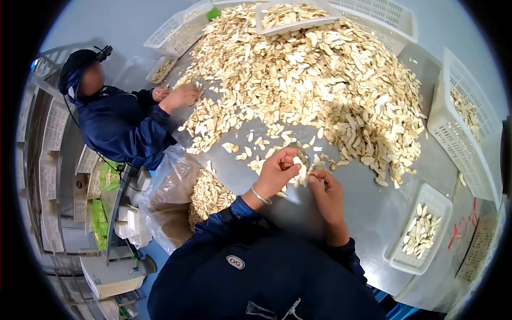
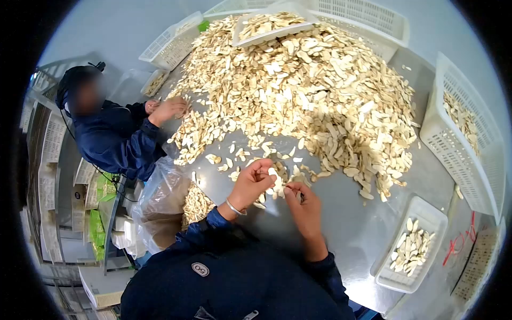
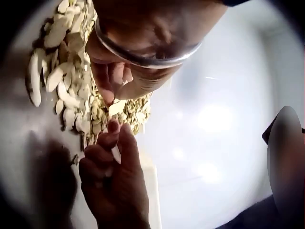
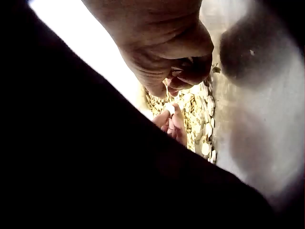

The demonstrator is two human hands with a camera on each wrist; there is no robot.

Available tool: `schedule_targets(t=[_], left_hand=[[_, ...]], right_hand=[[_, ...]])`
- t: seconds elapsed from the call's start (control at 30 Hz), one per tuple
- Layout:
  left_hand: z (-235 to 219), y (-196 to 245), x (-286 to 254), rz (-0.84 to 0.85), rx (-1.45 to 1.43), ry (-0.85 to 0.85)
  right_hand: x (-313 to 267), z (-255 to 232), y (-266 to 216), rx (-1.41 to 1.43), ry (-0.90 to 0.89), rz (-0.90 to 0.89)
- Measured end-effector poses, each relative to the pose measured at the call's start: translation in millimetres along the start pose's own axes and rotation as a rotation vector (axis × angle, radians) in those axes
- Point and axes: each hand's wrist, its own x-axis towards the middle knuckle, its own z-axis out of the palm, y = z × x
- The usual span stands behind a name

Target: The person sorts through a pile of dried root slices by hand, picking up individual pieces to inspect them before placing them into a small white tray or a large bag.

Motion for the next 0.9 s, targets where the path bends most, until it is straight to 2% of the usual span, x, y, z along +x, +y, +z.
schedule_targets(t=[0.07, 0.3, 0.5, 0.67, 0.77, 0.8, 0.9], left_hand=[[11.5, -5.7, -1.6, 0.062, 0.053, -0.032], [27.9, 1.3, -7.7, 0.089, 0.194, -0.032], [32.6, 3.3, -11.0, 0.128, 0.253, -0.005], [37.7, 12.5, -13.4, 0.170, 0.235, -0.049], [22.1, 14.7, -8.0, -0.032, 0.124, -0.206], [20.5, 16.8, -7.6, -0.057, 0.094, -0.207], [17.9, 19.0, -7.0, -0.100, 0.038, -0.216]], right_hand=[[-1.0, -1.1, -1.2, -0.014, 0.011, 0.006], [-3.3, -0.9, -4.3, -0.028, 0.087, 0.007], [-3.5, -4.1, -6.3, -0.136, 0.084, 0.035], [-0.9, -2.6, 1.9, 0.004, 0.087, 0.073], [-2.6, -5.7, -7.1, 0.211, 0.016, 0.224], [-3.1, -7.0, -10.3, 0.292, -0.017, 0.290], [-1.7, -7.5, -7.2, 0.310, -0.066, 0.266]])
